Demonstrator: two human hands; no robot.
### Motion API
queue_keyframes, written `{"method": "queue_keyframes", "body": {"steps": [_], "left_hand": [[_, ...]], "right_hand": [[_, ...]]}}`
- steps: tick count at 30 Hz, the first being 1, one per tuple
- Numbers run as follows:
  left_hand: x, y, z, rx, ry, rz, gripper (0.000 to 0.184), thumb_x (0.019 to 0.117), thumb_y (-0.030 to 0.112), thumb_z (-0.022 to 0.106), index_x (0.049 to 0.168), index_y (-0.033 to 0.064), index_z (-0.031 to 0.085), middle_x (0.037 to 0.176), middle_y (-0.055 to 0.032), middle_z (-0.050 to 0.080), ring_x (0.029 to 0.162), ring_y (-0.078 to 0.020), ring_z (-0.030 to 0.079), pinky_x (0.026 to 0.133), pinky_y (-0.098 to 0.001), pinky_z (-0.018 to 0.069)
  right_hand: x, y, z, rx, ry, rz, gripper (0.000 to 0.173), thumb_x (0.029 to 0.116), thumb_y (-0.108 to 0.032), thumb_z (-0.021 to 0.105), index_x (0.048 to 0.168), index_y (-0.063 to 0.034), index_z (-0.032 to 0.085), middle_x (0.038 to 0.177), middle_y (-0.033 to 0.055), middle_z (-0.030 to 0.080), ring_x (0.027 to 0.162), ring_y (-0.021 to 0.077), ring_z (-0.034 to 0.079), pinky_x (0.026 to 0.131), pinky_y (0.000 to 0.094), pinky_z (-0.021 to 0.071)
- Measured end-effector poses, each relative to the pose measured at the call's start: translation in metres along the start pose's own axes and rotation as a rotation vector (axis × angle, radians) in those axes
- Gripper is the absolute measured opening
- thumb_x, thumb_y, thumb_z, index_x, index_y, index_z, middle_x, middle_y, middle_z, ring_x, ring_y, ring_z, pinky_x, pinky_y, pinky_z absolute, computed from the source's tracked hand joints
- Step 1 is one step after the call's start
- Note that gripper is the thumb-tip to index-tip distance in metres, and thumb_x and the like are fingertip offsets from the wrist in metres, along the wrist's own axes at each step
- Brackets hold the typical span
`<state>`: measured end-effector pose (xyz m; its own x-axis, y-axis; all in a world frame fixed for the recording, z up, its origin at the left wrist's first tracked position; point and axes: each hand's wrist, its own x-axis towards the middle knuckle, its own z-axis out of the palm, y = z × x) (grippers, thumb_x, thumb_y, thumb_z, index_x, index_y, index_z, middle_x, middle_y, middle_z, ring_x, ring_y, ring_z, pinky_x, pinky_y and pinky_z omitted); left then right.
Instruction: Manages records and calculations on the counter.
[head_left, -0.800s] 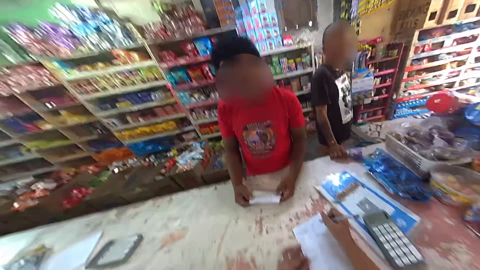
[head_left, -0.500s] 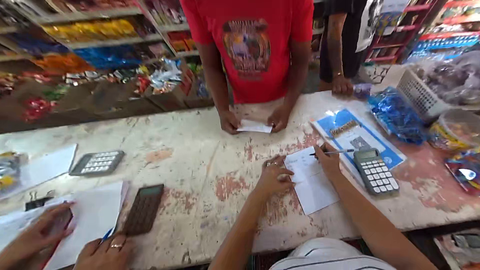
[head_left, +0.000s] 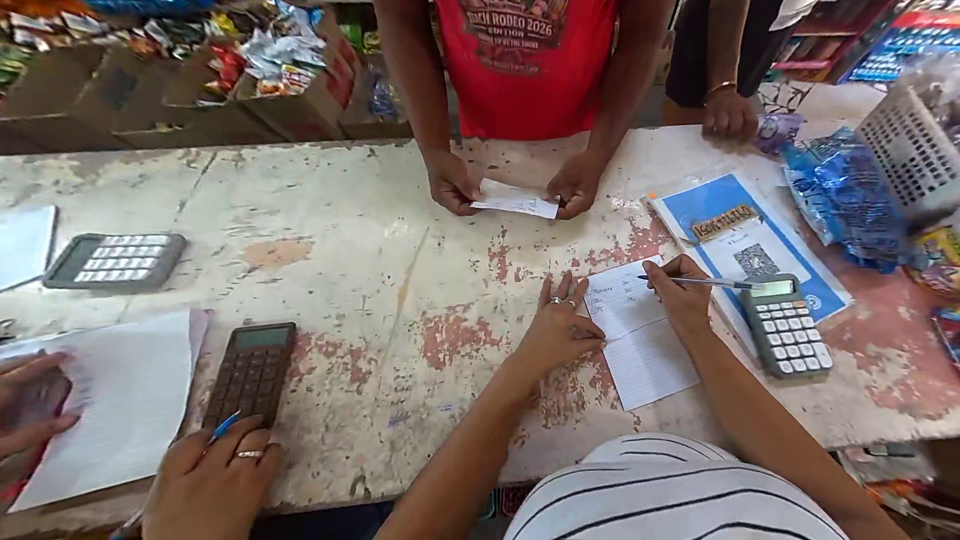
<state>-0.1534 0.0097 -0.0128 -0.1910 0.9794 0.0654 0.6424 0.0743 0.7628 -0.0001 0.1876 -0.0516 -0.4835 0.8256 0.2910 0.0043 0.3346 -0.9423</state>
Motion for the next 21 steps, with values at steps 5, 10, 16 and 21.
{"method": "queue_keyframes", "body": {"steps": [5, 10, 16, 21], "left_hand": [[-0.001, -0.003, 0.001, -0.025, -0.001, -0.018, 0.017, 0.0874, 0.031, 0.079, 0.099, 0.0194, 0.084, 0.144, -0.0288, 0.056, 0.148, -0.0505, 0.031, 0.120, -0.0720, 0.0000], [-0.004, -0.011, 0.005, -0.047, 0.026, 0.029, 0.015, 0.0877, 0.029, 0.079, 0.097, 0.0189, 0.084, 0.141, -0.0291, 0.058, 0.148, -0.0509, 0.032, 0.120, -0.0720, 0.0004], [-0.005, -0.016, 0.006, -0.059, 0.055, 0.075, 0.013, 0.0870, 0.025, 0.079, 0.096, 0.0173, 0.084, 0.136, -0.0269, 0.062, 0.146, -0.0505, 0.036, 0.119, -0.0733, 0.0030], [-0.005, -0.015, 0.006, -0.063, 0.067, 0.063, 0.012, 0.0867, 0.025, 0.079, 0.095, 0.0166, 0.084, 0.132, -0.0236, 0.066, 0.145, -0.0488, 0.038, 0.120, -0.0721, 0.0037]], "right_hand": [[-0.002, 0.000, -0.003, 0.007, -0.016, -0.001, 0.020, 0.0945, -0.014, 0.072, 0.081, -0.0135, 0.057, 0.066, -0.0093, 0.062, 0.052, -0.0018, 0.055, 0.049, 0.0159, 0.0470], [-0.003, -0.005, -0.001, 0.097, 0.046, 0.113, 0.024, 0.0949, -0.013, 0.072, 0.079, -0.0150, 0.055, 0.064, -0.0075, 0.063, 0.049, -0.0001, 0.055, 0.046, 0.0163, 0.0462], [-0.012, -0.020, 0.013, 0.073, -0.275, -0.049, 0.021, 0.0862, -0.009, 0.077, 0.075, -0.0121, 0.060, 0.065, -0.0104, 0.061, 0.055, -0.0042, 0.055, 0.053, 0.0144, 0.0476], [-0.019, 0.001, 0.035, 0.098, -0.431, -0.176, 0.024, 0.0886, -0.006, 0.071, 0.069, -0.0066, 0.059, 0.061, -0.0069, 0.053, 0.055, -0.0045, 0.048, 0.053, 0.0123, 0.0406]]}}
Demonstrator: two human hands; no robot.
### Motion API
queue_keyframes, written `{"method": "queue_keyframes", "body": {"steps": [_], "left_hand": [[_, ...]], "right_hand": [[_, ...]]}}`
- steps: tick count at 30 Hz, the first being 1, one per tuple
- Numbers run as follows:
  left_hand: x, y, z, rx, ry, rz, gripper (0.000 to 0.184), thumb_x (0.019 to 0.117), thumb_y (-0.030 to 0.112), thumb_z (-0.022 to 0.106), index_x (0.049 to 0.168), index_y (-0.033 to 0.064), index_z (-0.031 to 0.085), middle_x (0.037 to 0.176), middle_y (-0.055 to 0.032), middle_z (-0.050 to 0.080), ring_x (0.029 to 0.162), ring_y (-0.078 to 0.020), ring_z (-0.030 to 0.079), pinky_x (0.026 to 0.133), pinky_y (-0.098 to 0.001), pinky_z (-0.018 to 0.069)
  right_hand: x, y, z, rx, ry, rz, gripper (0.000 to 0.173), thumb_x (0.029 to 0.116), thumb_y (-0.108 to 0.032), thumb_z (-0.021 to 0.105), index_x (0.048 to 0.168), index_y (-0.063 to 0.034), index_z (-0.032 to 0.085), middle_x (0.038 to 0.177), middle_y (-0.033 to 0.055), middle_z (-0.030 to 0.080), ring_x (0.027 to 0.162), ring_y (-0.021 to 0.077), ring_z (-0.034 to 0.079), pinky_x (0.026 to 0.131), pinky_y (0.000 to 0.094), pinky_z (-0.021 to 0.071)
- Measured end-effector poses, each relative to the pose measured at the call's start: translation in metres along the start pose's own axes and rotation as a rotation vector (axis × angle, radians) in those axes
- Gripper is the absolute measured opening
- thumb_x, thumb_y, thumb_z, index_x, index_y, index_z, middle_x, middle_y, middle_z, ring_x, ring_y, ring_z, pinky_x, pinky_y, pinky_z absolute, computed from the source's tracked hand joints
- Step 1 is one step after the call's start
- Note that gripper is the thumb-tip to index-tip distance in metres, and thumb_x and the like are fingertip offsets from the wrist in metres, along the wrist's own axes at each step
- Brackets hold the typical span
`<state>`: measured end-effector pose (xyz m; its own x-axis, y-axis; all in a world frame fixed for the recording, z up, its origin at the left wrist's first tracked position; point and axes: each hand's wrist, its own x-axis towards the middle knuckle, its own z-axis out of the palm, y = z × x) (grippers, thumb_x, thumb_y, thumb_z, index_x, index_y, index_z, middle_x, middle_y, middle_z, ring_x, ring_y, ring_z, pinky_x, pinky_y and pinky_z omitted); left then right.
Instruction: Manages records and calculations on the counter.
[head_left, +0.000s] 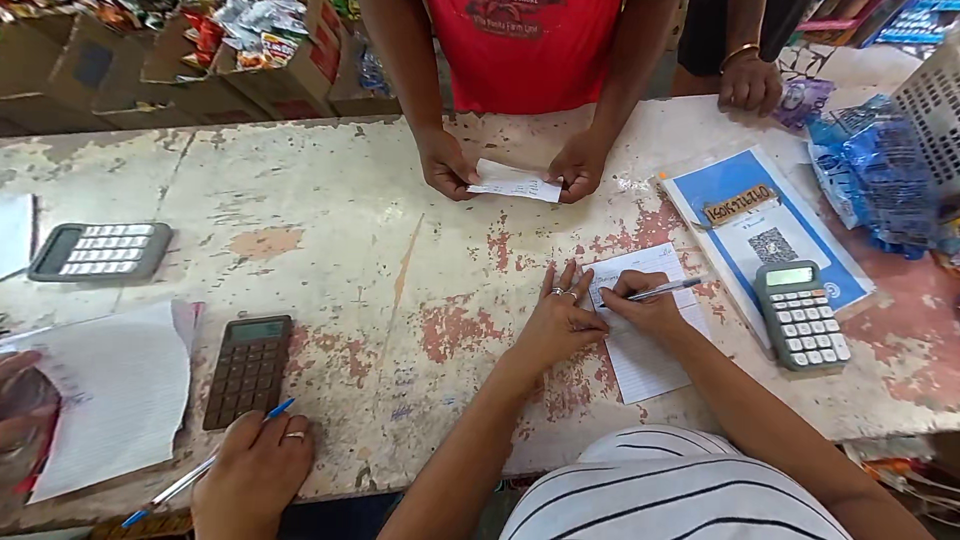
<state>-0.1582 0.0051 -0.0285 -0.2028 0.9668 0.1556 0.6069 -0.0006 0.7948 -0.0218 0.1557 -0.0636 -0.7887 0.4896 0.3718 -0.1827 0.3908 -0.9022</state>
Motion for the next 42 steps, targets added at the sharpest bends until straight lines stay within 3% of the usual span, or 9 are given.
{"method": "queue_keyframes", "body": {"steps": [17, 27, 33, 42], "left_hand": [[-0.001, 0.001, 0.001, 0.014, -0.013, -0.019, 0.012, 0.0870, 0.023, 0.079, 0.094, 0.0146, 0.084, 0.134, -0.0258, 0.064, 0.147, -0.0485, 0.035, 0.121, -0.0706, 0.0033], [-0.002, 0.001, 0.000, 0.029, -0.017, -0.007, 0.012, 0.0879, 0.024, 0.079, 0.094, 0.0152, 0.084, 0.134, -0.0249, 0.064, 0.147, -0.0482, 0.036, 0.121, -0.0707, 0.0034], [-0.002, 0.001, 0.000, 0.032, -0.025, -0.002, 0.012, 0.0884, 0.023, 0.078, 0.096, 0.0158, 0.084, 0.135, -0.0260, 0.064, 0.147, -0.0497, 0.034, 0.120, -0.0714, 0.0031], [-0.002, 0.000, 0.000, 0.025, -0.022, -0.007, 0.013, 0.0879, 0.024, 0.079, 0.096, 0.0159, 0.084, 0.134, -0.0254, 0.064, 0.148, -0.0483, 0.034, 0.121, -0.0709, 0.0022]], "right_hand": [[-0.001, 0.003, 0.004, -0.150, 0.000, -0.123, 0.025, 0.0863, -0.003, 0.066, 0.064, -0.0027, 0.056, 0.059, 0.0001, 0.053, 0.055, -0.0004, 0.048, 0.052, 0.0138, 0.0389], [-0.001, 0.005, 0.003, -0.132, -0.046, -0.133, 0.028, 0.0863, -0.003, 0.065, 0.062, -0.0047, 0.052, 0.059, -0.0011, 0.050, 0.055, -0.0005, 0.046, 0.051, 0.0143, 0.0364], [0.000, -0.006, -0.006, -0.106, 0.021, -0.020, 0.023, 0.0849, -0.002, 0.066, 0.065, -0.0068, 0.054, 0.060, -0.0058, 0.051, 0.054, -0.0053, 0.044, 0.051, 0.0101, 0.0367], [-0.002, 0.000, -0.007, -0.142, 0.005, -0.030, 0.025, 0.0864, -0.006, 0.068, 0.065, -0.0062, 0.055, 0.059, -0.0047, 0.050, 0.052, -0.0043, 0.044, 0.050, 0.0112, 0.0358]]}}
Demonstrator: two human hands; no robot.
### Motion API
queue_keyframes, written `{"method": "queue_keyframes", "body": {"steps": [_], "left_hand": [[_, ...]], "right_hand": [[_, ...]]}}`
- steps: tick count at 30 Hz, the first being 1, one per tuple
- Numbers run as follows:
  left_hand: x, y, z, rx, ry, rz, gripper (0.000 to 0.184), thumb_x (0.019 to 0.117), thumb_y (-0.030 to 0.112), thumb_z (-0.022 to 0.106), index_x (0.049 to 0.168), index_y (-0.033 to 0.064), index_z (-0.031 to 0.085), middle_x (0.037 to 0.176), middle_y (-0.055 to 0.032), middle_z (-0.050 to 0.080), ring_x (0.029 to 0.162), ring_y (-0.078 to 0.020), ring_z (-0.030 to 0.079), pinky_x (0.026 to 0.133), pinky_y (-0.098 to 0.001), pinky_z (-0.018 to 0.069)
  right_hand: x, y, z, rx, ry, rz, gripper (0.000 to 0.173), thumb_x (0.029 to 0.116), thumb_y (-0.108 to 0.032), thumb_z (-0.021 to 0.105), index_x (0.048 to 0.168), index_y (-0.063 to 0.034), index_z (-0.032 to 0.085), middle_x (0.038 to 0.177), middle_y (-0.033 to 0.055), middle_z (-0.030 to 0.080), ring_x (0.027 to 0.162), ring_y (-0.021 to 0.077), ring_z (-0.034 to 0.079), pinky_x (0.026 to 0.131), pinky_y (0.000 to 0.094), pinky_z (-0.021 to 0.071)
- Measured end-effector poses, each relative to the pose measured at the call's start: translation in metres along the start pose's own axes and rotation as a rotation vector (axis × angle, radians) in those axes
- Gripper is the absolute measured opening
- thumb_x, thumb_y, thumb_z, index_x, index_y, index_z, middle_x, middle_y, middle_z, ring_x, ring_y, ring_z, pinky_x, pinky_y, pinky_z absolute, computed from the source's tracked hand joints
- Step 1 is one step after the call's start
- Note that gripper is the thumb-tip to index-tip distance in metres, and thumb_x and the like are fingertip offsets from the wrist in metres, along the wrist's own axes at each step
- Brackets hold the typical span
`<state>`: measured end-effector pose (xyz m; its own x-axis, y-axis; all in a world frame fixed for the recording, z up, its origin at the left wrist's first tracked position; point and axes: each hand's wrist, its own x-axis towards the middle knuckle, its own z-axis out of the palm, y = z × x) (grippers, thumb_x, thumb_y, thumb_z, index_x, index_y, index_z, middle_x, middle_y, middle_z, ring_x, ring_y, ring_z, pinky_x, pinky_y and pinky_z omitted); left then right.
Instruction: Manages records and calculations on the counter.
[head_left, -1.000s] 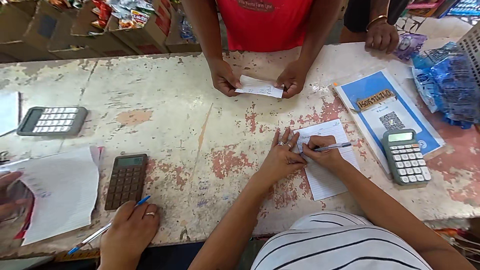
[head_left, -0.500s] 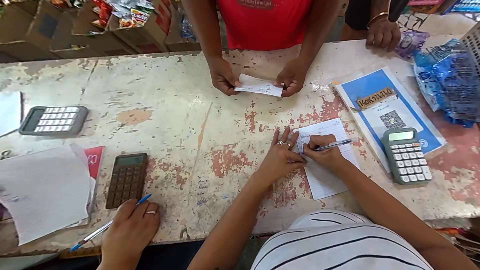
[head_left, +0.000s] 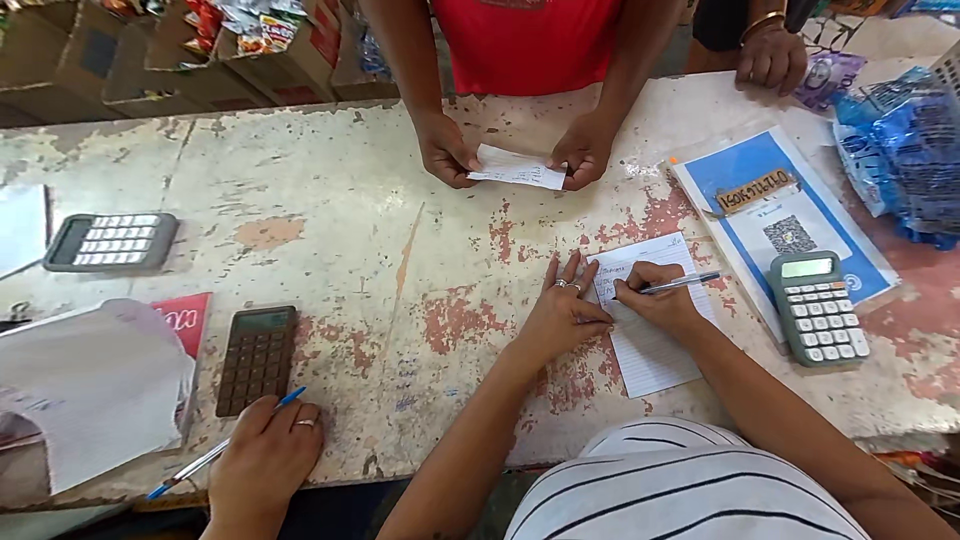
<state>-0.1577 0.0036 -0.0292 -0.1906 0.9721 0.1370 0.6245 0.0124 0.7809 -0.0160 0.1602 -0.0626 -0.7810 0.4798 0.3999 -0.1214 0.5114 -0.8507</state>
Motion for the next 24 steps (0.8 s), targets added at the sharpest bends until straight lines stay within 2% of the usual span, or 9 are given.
{"method": "queue_keyframes", "body": {"steps": [10, 24], "left_hand": [[-0.0028, -0.0056, 0.0029, 0.010, 0.017, 0.035, 0.013, 0.0886, 0.026, 0.079, 0.095, 0.0156, 0.084, 0.134, -0.0260, 0.064, 0.147, -0.0489, 0.034, 0.120, -0.0726, 0.0038], [-0.0019, -0.0028, 0.0016, -0.013, 0.008, -0.013, 0.013, 0.0884, 0.026, 0.079, 0.095, 0.0165, 0.085, 0.137, -0.0259, 0.062, 0.149, -0.0474, 0.033, 0.121, -0.0702, 0.0017]], "right_hand": [[-0.0006, -0.0013, 0.0008, -0.019, 0.016, -0.021, 0.026, 0.0858, -0.006, 0.067, 0.064, -0.0063, 0.054, 0.057, -0.0042, 0.049, 0.051, -0.0039, 0.043, 0.049, 0.0115, 0.0340], [-0.0011, -0.0001, 0.0013, -0.016, 0.016, -0.029, 0.026, 0.0858, -0.006, 0.068, 0.064, -0.0061, 0.054, 0.057, -0.0041, 0.050, 0.052, -0.0040, 0.043, 0.049, 0.0112, 0.0337]]}}
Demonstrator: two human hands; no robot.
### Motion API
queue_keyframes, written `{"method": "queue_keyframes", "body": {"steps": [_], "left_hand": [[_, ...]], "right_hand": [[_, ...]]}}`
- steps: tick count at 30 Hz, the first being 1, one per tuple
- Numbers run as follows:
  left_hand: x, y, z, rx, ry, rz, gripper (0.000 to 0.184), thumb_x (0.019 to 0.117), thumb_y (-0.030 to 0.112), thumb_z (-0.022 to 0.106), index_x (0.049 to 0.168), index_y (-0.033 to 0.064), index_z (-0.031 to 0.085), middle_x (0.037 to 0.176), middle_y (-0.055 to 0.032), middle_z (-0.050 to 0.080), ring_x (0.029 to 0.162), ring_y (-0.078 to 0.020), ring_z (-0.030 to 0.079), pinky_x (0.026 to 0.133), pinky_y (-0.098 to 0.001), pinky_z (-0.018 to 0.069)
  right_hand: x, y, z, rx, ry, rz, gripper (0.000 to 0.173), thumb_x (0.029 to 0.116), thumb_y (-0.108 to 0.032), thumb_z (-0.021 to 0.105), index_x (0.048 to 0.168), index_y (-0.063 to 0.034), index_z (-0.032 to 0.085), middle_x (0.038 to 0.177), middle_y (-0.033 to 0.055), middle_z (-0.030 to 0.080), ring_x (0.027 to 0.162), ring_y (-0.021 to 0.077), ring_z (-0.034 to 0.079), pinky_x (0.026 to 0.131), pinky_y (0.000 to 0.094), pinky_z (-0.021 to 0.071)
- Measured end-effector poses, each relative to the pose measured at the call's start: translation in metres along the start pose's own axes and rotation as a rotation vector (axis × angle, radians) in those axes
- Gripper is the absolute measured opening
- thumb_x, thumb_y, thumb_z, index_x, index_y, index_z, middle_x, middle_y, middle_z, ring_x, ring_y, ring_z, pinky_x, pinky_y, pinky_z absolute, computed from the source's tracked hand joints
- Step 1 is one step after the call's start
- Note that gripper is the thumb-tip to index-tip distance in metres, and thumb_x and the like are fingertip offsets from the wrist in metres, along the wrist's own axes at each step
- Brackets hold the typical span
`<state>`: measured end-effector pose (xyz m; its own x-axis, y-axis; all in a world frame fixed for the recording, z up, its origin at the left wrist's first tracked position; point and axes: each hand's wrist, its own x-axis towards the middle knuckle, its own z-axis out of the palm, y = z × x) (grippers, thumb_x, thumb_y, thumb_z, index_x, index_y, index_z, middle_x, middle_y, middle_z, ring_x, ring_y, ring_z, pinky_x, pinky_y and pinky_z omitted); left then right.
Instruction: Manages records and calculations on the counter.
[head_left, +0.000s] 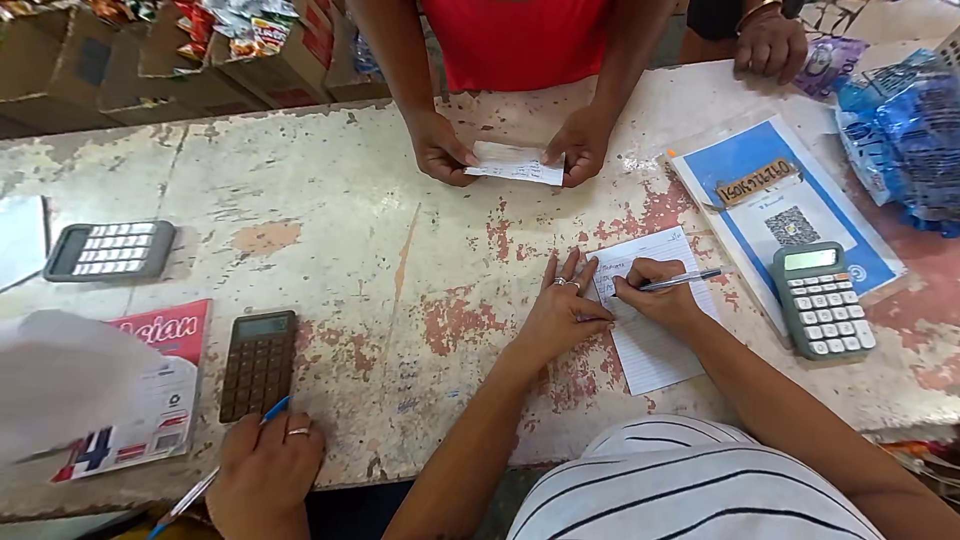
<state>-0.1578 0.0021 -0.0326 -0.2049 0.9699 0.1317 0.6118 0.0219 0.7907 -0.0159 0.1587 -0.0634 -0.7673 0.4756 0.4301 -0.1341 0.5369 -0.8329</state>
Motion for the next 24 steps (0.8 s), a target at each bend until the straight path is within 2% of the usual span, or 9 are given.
{"method": "queue_keyframes", "body": {"steps": [24], "left_hand": [[0.0013, 0.0029, -0.0016, 0.002, -0.005, 0.002, 0.012, 0.0879, 0.025, 0.079, 0.095, 0.0163, 0.084, 0.135, -0.0253, 0.064, 0.148, -0.0474, 0.034, 0.121, -0.0701, 0.0020]], "right_hand": [[-0.0002, -0.0014, 0.0009, 0.029, 0.018, 0.003, 0.026, 0.0850, -0.004, 0.068, 0.063, -0.0062, 0.054, 0.058, -0.0044, 0.050, 0.052, -0.0041, 0.044, 0.050, 0.0112, 0.0353]]}}
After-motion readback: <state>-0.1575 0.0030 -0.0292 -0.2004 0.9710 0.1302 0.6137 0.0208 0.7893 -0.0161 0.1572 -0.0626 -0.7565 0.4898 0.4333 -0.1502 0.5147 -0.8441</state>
